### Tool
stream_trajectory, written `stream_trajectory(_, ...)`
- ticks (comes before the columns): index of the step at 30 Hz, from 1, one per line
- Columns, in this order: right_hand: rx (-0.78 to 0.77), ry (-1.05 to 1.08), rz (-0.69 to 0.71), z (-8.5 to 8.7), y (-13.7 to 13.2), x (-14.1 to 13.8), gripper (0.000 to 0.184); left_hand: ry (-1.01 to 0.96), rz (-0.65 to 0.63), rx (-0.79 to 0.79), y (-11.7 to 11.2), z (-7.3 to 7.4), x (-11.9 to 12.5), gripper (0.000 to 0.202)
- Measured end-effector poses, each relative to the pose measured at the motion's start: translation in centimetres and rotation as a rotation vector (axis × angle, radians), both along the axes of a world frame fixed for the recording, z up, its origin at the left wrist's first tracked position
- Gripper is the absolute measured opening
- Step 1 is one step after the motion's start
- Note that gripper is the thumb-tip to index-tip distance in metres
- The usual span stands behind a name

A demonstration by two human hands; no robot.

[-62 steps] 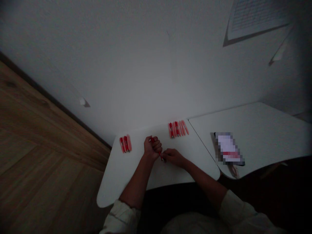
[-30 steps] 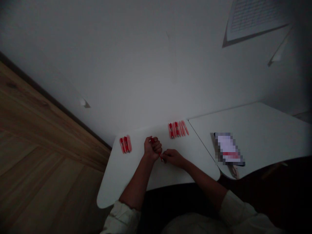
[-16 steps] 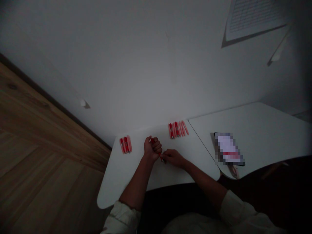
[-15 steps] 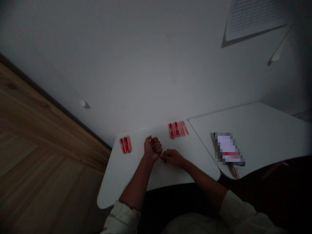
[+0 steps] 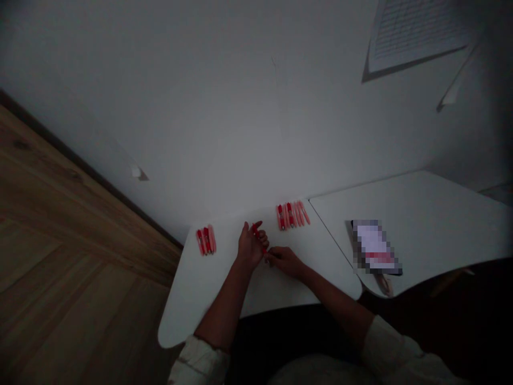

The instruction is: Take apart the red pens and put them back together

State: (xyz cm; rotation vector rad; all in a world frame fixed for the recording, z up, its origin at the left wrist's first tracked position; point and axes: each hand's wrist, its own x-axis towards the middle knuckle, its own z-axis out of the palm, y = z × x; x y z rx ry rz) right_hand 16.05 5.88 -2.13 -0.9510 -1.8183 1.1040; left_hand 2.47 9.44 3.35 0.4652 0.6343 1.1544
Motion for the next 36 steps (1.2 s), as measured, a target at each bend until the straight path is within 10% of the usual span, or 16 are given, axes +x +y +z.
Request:
stream_trajectory(8,0.186,-0.205,-0.433,-0.2,0.4,0.0,0.03,0.78,0.054,0.299,-1.4,-1.7,-0.8,0.037)
stream_trajectory(16,0.234,-0.294,-0.474,-0.3,0.3,-0.2,0.027,0.92,-0.031,0.322,-0.5,-1.2,-0.7,0.037)
stream_trajectory(36,0.327,-0.085,-0.657,-0.6,1.0,0.1,0.025,1.659,-0.152,0.177,10.1,-1.0,2.8,0.021)
